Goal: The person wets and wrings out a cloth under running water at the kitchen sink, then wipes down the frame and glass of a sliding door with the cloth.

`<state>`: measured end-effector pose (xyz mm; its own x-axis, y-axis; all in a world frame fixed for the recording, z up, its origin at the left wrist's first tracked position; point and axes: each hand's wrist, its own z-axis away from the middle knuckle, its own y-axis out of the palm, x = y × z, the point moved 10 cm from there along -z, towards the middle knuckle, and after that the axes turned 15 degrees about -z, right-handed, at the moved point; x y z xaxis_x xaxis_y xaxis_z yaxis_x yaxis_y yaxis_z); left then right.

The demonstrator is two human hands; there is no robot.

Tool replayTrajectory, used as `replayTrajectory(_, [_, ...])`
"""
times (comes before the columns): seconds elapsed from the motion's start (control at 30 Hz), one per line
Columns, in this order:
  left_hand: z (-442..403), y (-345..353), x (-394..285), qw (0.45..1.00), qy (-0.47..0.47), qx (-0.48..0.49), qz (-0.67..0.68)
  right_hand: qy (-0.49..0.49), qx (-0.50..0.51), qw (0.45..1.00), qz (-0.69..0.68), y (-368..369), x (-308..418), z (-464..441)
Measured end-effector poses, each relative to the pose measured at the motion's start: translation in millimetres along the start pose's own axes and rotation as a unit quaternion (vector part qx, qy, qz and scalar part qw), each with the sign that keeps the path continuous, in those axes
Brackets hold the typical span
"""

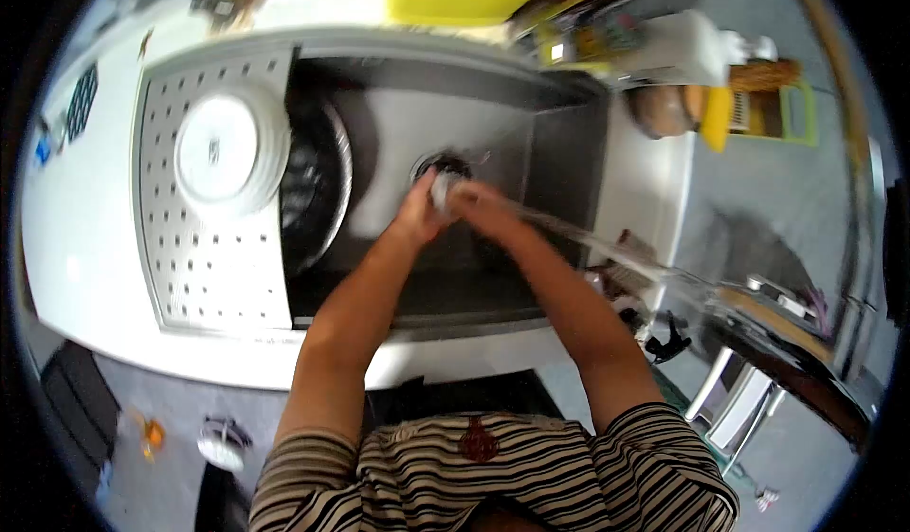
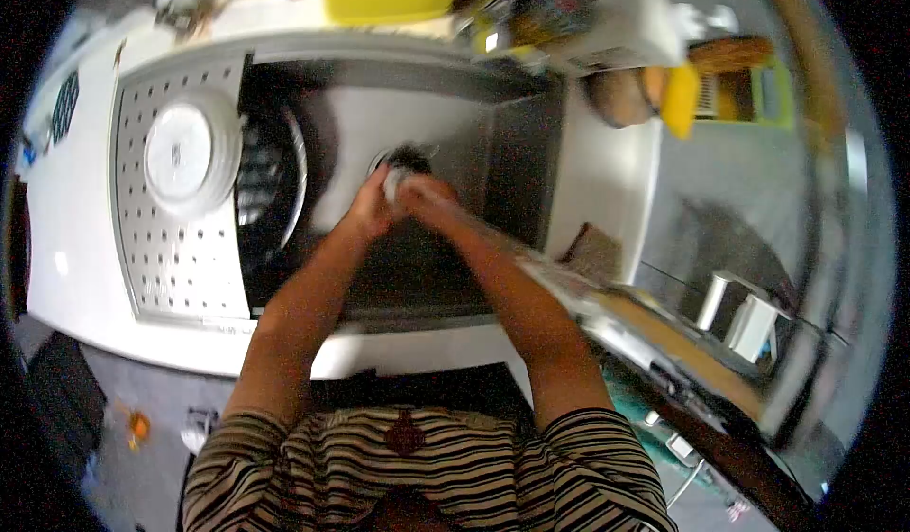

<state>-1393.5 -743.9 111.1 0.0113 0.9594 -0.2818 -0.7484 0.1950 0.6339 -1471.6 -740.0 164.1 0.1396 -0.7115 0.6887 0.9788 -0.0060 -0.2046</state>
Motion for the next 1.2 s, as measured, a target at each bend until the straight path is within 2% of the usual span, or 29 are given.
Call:
replayTrajectory(0.03, [-8.7,-5.2,8.3,1.000,-0.015,-0.008,0.006,-0.042,-0.026,0.973,0.227,-6.6,30.0,19.9])
replayTrajectory(0.07, [-14.3,-5.4,8.9,1.000,0.006,0.001,-0.018,-0.048,-0.057,0.970,0.230,-19.8,32.1,30.7])
replayTrajectory(0.13, [-18.0,-0.1,6.8,0.995,0.048,0.004,-0.082,-0.113,-0.151,0.982,-0.024,-53.4,20.3,43.3])
replayTrajectory(0.17, [-14.5,3.6,2.1,0.990,0.072,-0.003,-0.120,-0.124,-0.167,0.978,-0.024,-60.4,6.2,42.8])
replayTrajectory(0.2, [-6.3,16.5,-1.5,0.988,0.079,0.008,-0.132,-0.055,-0.151,0.984,-0.075,-59.7,-26.7,34.3])
replayTrajectory(0.23, [3.5,17.0,-8.5,0.959,0.075,-0.072,-0.262,0.009,-0.129,0.984,-0.126,-55.2,-46.4,29.6])
replayTrajectory(0.27, [7.5,15.1,-20.0,0.921,0.138,-0.111,-0.346,-0.009,-0.136,0.982,-0.129,-56.2,-39.6,33.1])
replayTrajectory(0.3, [13.9,13.5,-30.6,0.868,0.193,-0.161,-0.427,-0.003,-0.121,0.962,-0.244,-51.7,-41.3,38.5])
replayTrajectory(0.33, [4.6,-2.2,-21.1,0.846,0.183,-0.212,-0.454,0.002,-0.098,0.929,-0.357,-45.7,-45.5,42.8])
replayTrajectory(0.37, [3.7,-11.4,-18.4,0.821,0.173,-0.263,-0.477,0.015,-0.108,0.919,-0.380,-43.6,-40.8,47.6])
replayTrajectory(0.43, [43.3,32.9,-30.7,0.759,0.168,-0.186,-0.601,0.039,-0.131,0.895,-0.425,-39.4,-30.6,57.8])
replayTrajectory(0.53, [52.9,64.1,-26.9,0.696,0.310,-0.158,-0.628,0.089,-0.120,0.832,-0.535,0.1,-45.4,49.3])
replayTrajectory(0.6, [52.2,60.9,-19.2,0.621,0.207,-0.201,-0.728,0.119,-0.080,0.752,-0.643,38.6,-60.5,32.7])
replayTrajectory(0.63, [51.6,61.6,-17.6,0.610,0.208,-0.205,-0.736,0.120,-0.059,0.720,-0.681,53.3,-65.9,24.0])
replayTrajectory(0.7, [56.5,65.0,-30.7,0.585,0.342,-0.207,-0.706,0.069,-0.003,0.684,-0.726,58.8,-63.3,20.0])
replayTrajectory(0.73, [41.5,54.3,-21.0,0.551,0.299,-0.140,-0.766,0.041,0.032,0.668,-0.742,49.4,-23.5,50.3])
replayTrajectory(0.77, [54.9,57.1,-28.3,0.431,0.398,-0.225,-0.778,0.012,0.067,0.650,-0.757,42.8,4.7,70.6])
replayTrajectory(0.8, [54.9,56.7,-35.7,0.638,0.331,-0.139,-0.682,0.007,0.077,0.639,-0.766,44.3,-4.0,63.8])
replayTrajectory(0.83, [56.9,62.3,-35.2,0.805,0.241,-0.049,-0.541,-0.059,0.085,0.690,-0.716,38.9,-7.9,52.8])
replayTrajectory(0.87, [66.3,61.4,-49.2,0.796,0.238,-0.055,-0.554,-0.127,0.088,0.735,-0.660,34.5,-6.2,46.6])
replayTrajectory(0.9, [71.2,64.9,-56.8,0.796,0.209,-0.011,-0.568,-0.135,0.093,0.725,-0.668,22.0,16.0,65.2])
replayTrajectory(0.93, [76.2,69.1,-64.2,0.796,0.178,0.034,-0.578,-0.059,0.087,0.757,-0.645,11.7,20.6,85.6])
replayTrajectory(0.97, [95.4,86.1,-76.2,0.651,0.135,0.075,-0.743,0.018,0.079,0.784,-0.616,0.9,19.8,100.5])
replayTrajectory(1.03, [104.8,69.2,-103.8,0.485,0.083,-0.027,-0.870,-0.009,0.143,0.745,-0.651,-21.5,9.3,89.7])
replayTrajectory(1.07, [106.6,67.0,-116.7,0.479,0.080,-0.027,-0.874,-0.022,0.173,0.725,-0.666,-20.0,7.3,82.9])
replayTrajectory(1.1, [117.5,96.4,-128.5,0.627,0.165,0.072,-0.758,-0.034,0.204,0.704,-0.679,-18.5,4.6,76.3])
replayTrajectory(1.13, [118.6,108.4,-140.1,0.667,0.173,0.076,-0.720,-0.049,0.092,0.833,-0.543,-24.1,-17.4,62.4])
replayTrajectory(1.17, [124.8,129.6,-152.7,0.706,0.181,0.081,-0.680,-0.061,-0.025,0.922,-0.381,-32.8,-33.0,54.4])
replayTrajectory(1.2, [131.2,150.7,-165.2,0.741,0.189,0.088,-0.639,-0.074,-0.083,0.949,-0.294,-36.6,-38.9,52.4])
